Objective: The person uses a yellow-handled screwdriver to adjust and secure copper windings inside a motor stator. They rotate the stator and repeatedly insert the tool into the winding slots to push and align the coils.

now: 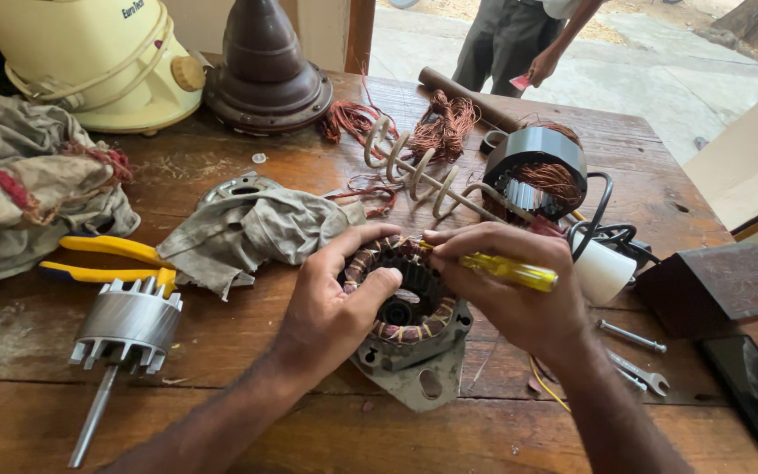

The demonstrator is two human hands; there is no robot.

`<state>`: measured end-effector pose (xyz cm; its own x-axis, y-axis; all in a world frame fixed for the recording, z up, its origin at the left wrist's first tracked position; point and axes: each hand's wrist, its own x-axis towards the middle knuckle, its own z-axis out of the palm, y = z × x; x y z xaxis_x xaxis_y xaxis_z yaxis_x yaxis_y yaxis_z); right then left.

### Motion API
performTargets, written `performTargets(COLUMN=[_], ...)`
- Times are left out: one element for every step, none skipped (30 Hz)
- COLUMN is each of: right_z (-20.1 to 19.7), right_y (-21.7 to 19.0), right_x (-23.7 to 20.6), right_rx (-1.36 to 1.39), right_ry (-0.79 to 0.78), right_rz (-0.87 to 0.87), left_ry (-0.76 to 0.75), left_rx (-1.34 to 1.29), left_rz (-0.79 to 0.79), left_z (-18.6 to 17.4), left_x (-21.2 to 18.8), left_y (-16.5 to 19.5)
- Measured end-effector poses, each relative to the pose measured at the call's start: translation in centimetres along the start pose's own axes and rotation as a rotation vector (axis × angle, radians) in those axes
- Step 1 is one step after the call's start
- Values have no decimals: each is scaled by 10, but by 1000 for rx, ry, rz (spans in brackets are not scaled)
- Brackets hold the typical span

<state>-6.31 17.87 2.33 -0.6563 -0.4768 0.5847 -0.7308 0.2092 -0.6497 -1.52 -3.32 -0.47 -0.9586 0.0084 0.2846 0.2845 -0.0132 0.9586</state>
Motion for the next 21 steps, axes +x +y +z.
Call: performTargets(right_z=[-1,-2,-3,-5,-6,-7,-8,-9,-9,-9,-9,-9,-10,-10,-11,-10,-10,-9,-8,-7,-6], right_y=[1,1,1,0,-2,-3,-5,-6,-7,-8,-9,-9,-9,-10,-10,-10,-10,-10,-11,-11,-11], right_x=[1,2,2,2,2,1,1,1,1,1,2,2,2,2,2,2,2,1,1,1,1], right_rx=[25,50,75,43,11,-21,-40,-60,-81,-104,-127,-148,-151,-155,-158,-165,-173,-181,-186,-191,-196], right_ry=[-15,-31,-46,-55,-65,-73,-81,-89,-96,-95,-95,-95,-101,-107,-115,-114,-112,-111,-104,-97,-89], right_rz=[0,-1,-2,-5,-8,-11,-10,-9,-7,-21,-34,-50,-58,-65,-73,-66,-60,-54,-66,-78,-92], left_ry=[-9,-17,-25,-26,-26,-26,-25,-24,-25,-32,-41,-47,-43,-37,-32,-34,-36,-38,-36,-34,-33], left_rx=[-1,-2,-3,12,27,43,60,77,94,84,73,65,71,78,84,72,60,48,57,66,75], left_rz=[-4,-8,-11,26,63,99,113,127,140,118,96,74,86,97,108,91,75,58,79,102,125], left_z=[-1,-1,-2,-2,-2,-3,-3,-3,-4,-4,-4,-4,-4,-4,-4,-4,-3,-3,-3,-3,-3], left_x=[0,0,1,1,1,0,0,0,0,0,0,0,0,-1,-1,-2,-2,-2,-3,-3,-2], left_y=[0,0,0,-1,-1,-2,-2,-2,-2,-3,-3,-3,-3,-2,-2,-2,-1,-1,-1,-1,-1])
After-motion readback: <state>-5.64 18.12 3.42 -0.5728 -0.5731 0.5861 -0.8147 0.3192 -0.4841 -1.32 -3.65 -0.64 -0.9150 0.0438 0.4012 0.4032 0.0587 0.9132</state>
